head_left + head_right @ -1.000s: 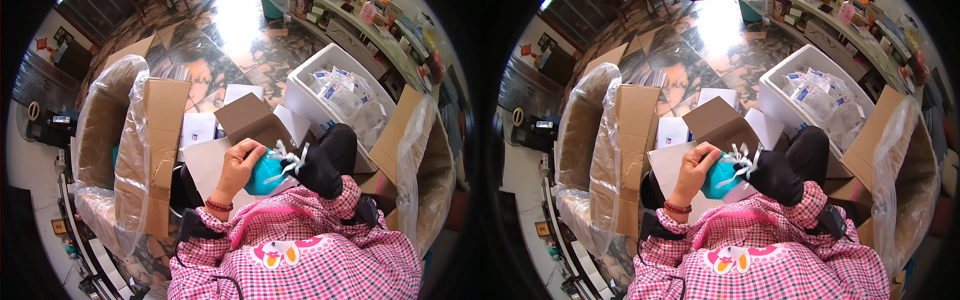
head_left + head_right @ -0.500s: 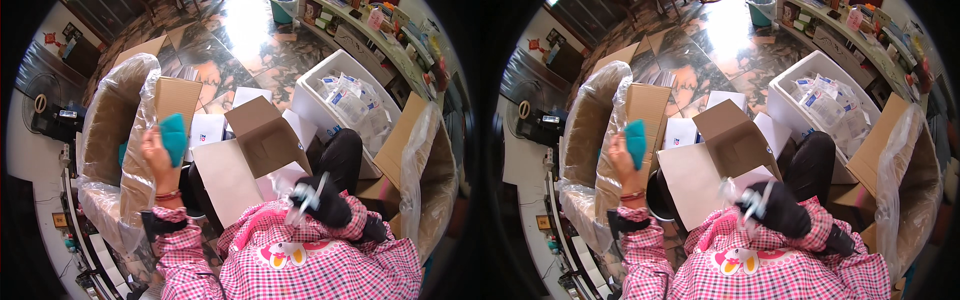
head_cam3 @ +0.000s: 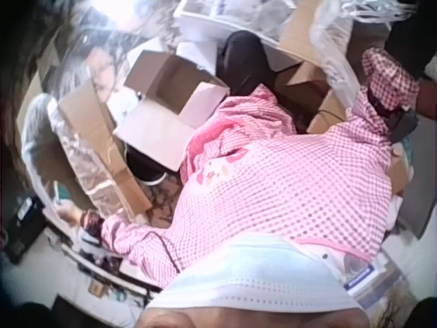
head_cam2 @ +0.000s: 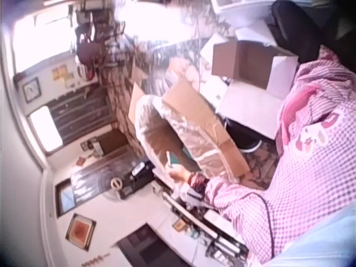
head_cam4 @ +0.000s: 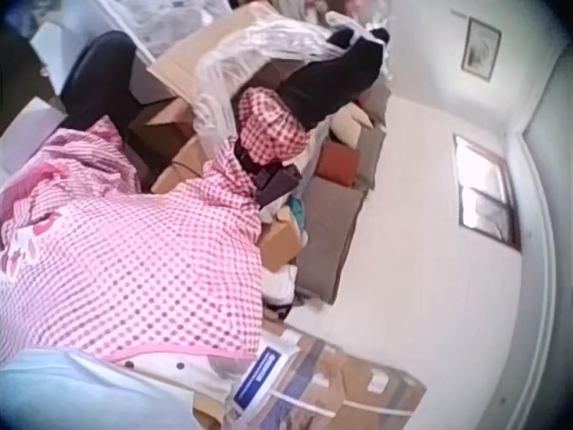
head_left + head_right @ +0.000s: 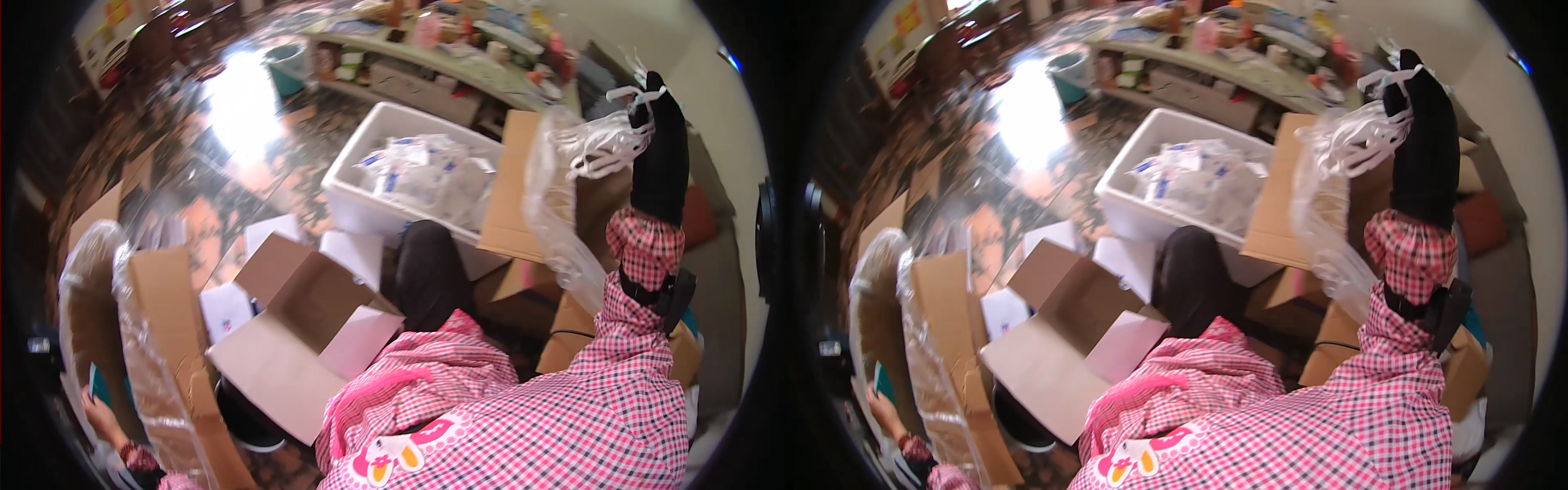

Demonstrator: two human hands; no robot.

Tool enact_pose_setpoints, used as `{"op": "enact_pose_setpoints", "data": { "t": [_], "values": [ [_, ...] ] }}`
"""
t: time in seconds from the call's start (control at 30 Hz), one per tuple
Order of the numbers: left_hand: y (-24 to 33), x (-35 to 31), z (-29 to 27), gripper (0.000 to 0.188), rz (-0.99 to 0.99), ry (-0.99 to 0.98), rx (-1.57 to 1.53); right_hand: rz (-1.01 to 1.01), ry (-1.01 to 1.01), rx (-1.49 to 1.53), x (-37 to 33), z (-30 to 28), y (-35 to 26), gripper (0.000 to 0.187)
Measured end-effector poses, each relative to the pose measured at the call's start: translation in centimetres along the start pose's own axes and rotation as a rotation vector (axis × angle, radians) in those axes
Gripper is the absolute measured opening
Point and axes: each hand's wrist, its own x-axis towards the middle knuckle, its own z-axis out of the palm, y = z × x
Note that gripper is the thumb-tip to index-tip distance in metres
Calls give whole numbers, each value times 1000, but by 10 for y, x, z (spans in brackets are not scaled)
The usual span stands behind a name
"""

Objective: Unpacking N95 masks from a large shipping box and organizing them into smaller white boxes.

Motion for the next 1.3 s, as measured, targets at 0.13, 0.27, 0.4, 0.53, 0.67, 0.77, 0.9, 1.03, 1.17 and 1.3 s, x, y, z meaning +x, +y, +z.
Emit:
{"op": "enact_pose_setpoints", "data": {
  "t": [0.13,0.27,0.4,0.53,0.67,0.77,0.9,1.03,1.17,1.3],
  "values": [
    [31,-15,62,24,-77,-355,-296,-219,-32,-338,39,-64,-34,44],
    [33,-32,86,14,-186,-438,-303,-197,-84,-790,52,-99,-4,41],
    [22,-29,109,17,-189,-500,-453,-15,-254,-1313,52,-139,32,38],
    [33,-29,92,23,-72,-304,-380,258,-486,-1698,40,-173,61,36],
    [73,-24,54,27,31,-20,-258,453,-700,-1877,19,-186,82,34],
    [188,-20,8,24,84,65,-359,541,-760,-1936,4,-195,80,32],
    [276,-54,-52,17,-40,-44,-707,524,-939,-1852,11,-189,120,51],
    [386,-102,-70,12,-134,-354,-1065,134,-919,-1698,-6,-107,96,49],
    [486,-128,-69,17,132,-749,-1218,-239,-1013,-1145,-73,3,85,47],
    [531,-193,2,54,484,-684,-916,-450,-1207,-762,-176,100,97,45]
  ]
}}
